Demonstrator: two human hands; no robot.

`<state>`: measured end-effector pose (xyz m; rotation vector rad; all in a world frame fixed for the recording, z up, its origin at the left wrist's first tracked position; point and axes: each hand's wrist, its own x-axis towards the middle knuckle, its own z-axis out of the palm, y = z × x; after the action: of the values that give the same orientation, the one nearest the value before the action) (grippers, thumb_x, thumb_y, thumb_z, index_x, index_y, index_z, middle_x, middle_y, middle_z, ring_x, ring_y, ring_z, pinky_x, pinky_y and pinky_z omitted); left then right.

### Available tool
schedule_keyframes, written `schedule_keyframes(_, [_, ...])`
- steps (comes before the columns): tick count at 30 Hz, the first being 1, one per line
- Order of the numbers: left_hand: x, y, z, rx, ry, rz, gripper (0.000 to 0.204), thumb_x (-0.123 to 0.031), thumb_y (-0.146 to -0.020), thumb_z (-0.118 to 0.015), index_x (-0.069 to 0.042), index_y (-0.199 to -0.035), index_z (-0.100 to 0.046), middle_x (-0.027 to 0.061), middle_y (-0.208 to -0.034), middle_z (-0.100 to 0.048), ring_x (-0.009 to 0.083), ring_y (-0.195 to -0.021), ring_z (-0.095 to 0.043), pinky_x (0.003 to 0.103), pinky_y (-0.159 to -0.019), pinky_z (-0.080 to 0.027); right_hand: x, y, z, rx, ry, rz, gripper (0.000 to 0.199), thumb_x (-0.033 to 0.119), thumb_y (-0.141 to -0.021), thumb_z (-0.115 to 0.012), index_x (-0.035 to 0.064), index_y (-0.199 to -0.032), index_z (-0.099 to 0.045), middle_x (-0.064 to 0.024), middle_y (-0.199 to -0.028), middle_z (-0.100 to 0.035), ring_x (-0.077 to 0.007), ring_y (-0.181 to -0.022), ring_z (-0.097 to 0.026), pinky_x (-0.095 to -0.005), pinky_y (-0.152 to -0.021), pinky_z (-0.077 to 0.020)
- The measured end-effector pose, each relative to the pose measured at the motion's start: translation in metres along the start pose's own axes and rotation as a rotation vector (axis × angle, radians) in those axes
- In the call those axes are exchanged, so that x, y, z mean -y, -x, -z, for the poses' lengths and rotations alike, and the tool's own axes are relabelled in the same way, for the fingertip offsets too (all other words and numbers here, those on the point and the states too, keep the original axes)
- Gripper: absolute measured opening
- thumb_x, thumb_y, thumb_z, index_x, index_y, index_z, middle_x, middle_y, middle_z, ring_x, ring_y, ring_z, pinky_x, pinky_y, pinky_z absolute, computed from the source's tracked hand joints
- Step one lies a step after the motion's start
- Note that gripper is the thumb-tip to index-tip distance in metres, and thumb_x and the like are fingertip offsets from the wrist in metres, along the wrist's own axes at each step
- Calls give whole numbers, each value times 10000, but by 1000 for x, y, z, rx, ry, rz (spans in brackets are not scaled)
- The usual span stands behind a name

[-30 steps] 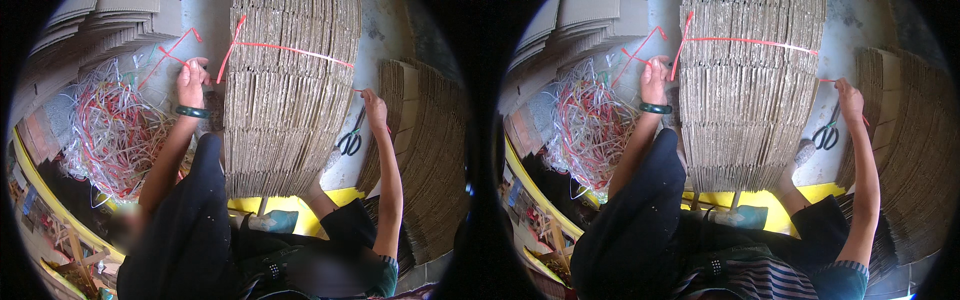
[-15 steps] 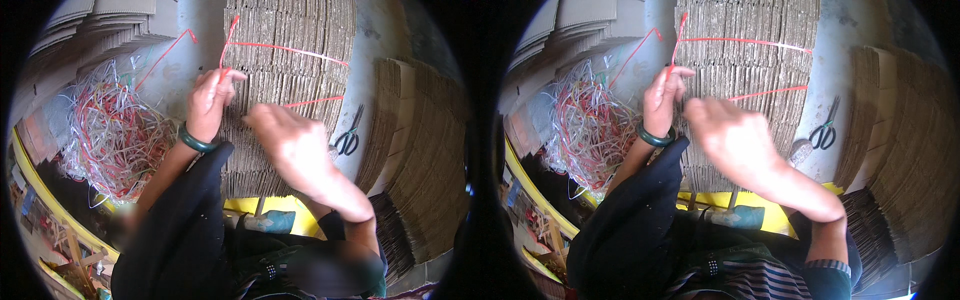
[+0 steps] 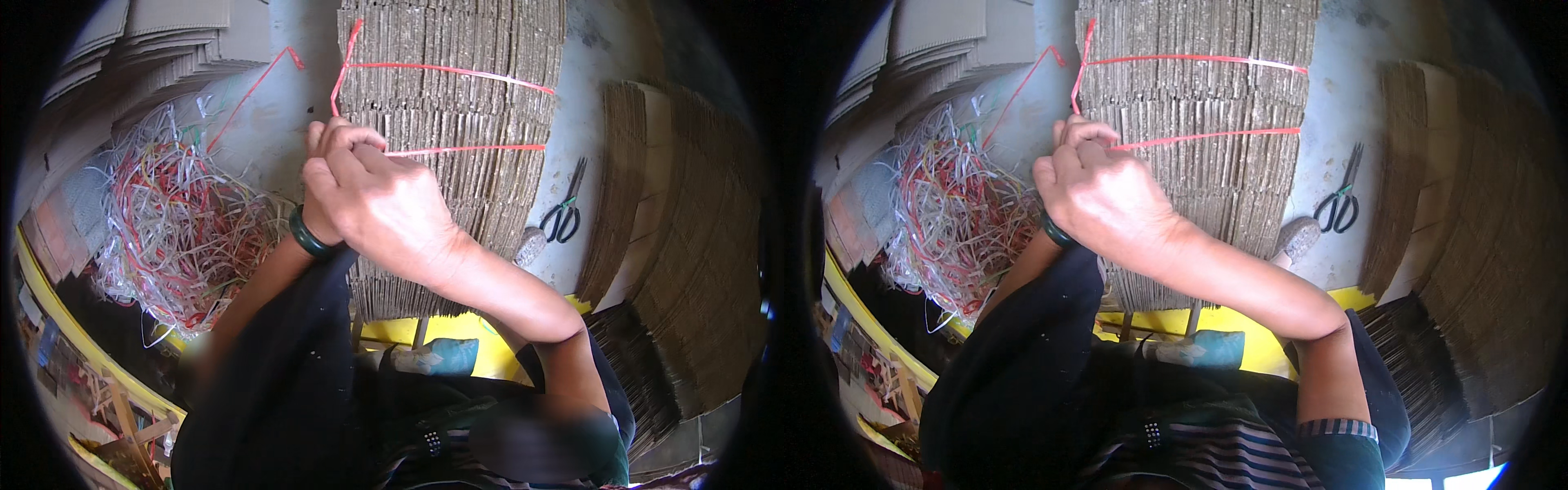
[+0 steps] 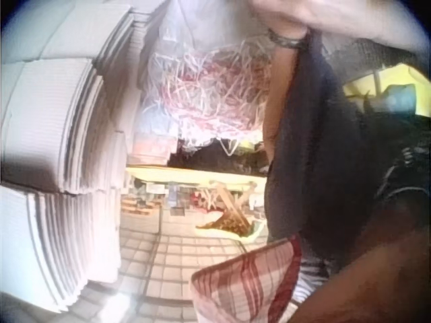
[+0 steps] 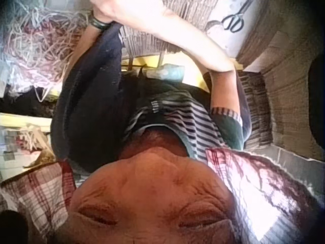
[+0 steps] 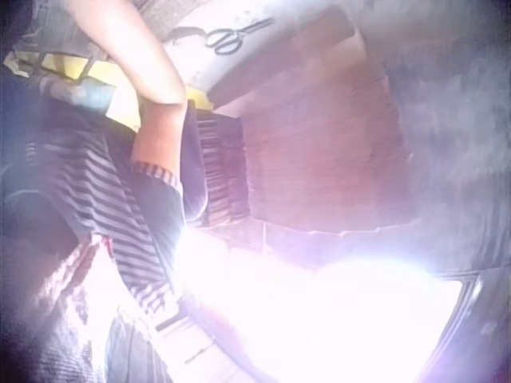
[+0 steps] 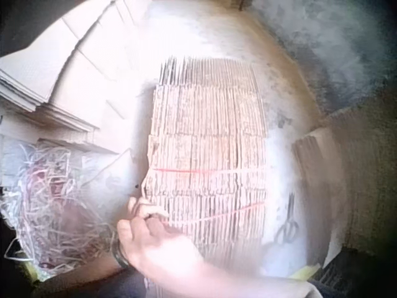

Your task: The person gathers stacks of corrugated cardboard sheets, aligns them, and ties them into bundles using colored plastic straps. The person uses scissors to cut the straps after securing each bundle and places the finished bundles aside.

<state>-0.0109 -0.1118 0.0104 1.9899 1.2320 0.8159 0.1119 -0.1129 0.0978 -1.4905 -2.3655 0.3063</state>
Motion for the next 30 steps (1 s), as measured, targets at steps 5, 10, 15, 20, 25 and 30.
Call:
schedule_keyframes(5, [7,2,8,17,377,192,111,-154,-885,-651,-53,-930,-665,72,-922,-623,293,-880,-529,425,-824,-417,-28,4,8,-63,-446,-110,232,157,-865,-756,81,-1072,-684,-54,-896,-674,-223,-786,-718,-320,-658,-596])
schedule_keyframes(10, [-12,-8,15,-17,216,130,155,-117,-1045,-594,-34,-939,-670,69,-881,-658,269,-861,-525,378,-824,-434,-82,35,20,55,-424,-414,292,251,-959,-735,57,-1174,-688,-124,-1033,-696,-327,-971,-690,-418,-830,-583])
schedule_keyframes(15, [-7,-4,17,30,243,184,280,-228,-1099,-537,-3,-975,-648,79,-912,-645,233,-907,-541,357,-853,-450,-99,51,27,186,-364,-224,119,96,-925,-750,59,-1011,-676,-87,-919,-664,-263,-873,-678,-374,-773,-576])
schedule_keyframes(20, [-4,-4,11,-52,457,254,222,-175,-1100,-551,0,-988,-630,81,-897,-656,222,-888,-598,357,-848,-477,-75,52,25,108,-251,-164,158,18,-838,-726,85,-945,-632,-68,-868,-626,-262,-824,-669,-379,-702,-574])
schedule_keyframes(25, [0,1,14,-29,433,264,189,-150,-1090,-566,5,-1006,-631,101,-922,-629,244,-885,-603,359,-848,-486,-63,32,13,34,-514,-251,139,70,-884,-748,62,-991,-658,-85,-883,-644,-293,-820,-691,-398,-721,-580])
schedule_keyframes(30, [3,-1,17,-32,348,189,137,-106,-1052,-590,12,-1001,-635,126,-924,-609,309,-878,-589,384,-836,-479,-56,11,-9,-52,-533,-186,124,106,-897,-752,74,-978,-663,-83,-869,-650,-286,-783,-707,-391,-693,-581])
